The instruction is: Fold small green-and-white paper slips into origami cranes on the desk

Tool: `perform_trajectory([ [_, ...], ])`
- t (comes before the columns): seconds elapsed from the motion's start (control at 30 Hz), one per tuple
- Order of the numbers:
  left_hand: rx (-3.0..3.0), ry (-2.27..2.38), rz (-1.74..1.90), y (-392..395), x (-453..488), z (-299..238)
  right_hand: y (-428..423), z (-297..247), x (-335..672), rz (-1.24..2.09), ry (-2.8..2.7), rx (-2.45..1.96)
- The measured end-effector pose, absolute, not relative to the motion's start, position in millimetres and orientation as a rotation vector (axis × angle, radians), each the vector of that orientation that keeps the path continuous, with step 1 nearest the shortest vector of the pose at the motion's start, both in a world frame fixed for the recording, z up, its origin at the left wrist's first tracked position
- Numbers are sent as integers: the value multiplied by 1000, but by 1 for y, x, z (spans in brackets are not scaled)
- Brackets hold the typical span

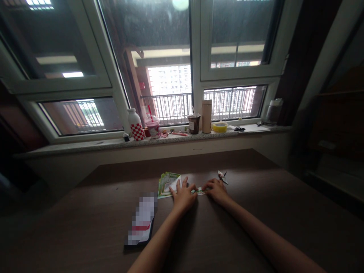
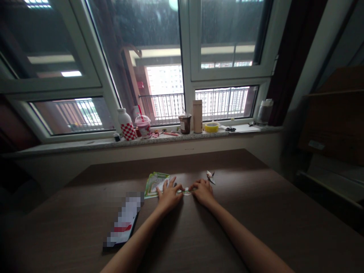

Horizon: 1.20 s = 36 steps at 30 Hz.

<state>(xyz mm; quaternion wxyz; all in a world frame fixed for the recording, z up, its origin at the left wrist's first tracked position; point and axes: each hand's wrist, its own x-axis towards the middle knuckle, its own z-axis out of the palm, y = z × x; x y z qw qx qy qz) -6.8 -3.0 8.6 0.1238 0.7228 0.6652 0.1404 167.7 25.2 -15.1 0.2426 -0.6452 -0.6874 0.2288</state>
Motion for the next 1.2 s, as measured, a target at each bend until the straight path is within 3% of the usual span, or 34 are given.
perform_trajectory([
  [0.5, 2096, 1970, 516, 0, -1, 3, 15, -9, 161, 512, -1870, -1745],
  [1.2, 2025, 1920, 398, 3, -2, 15, 26, -5, 164, 616, -1838, -1837],
])
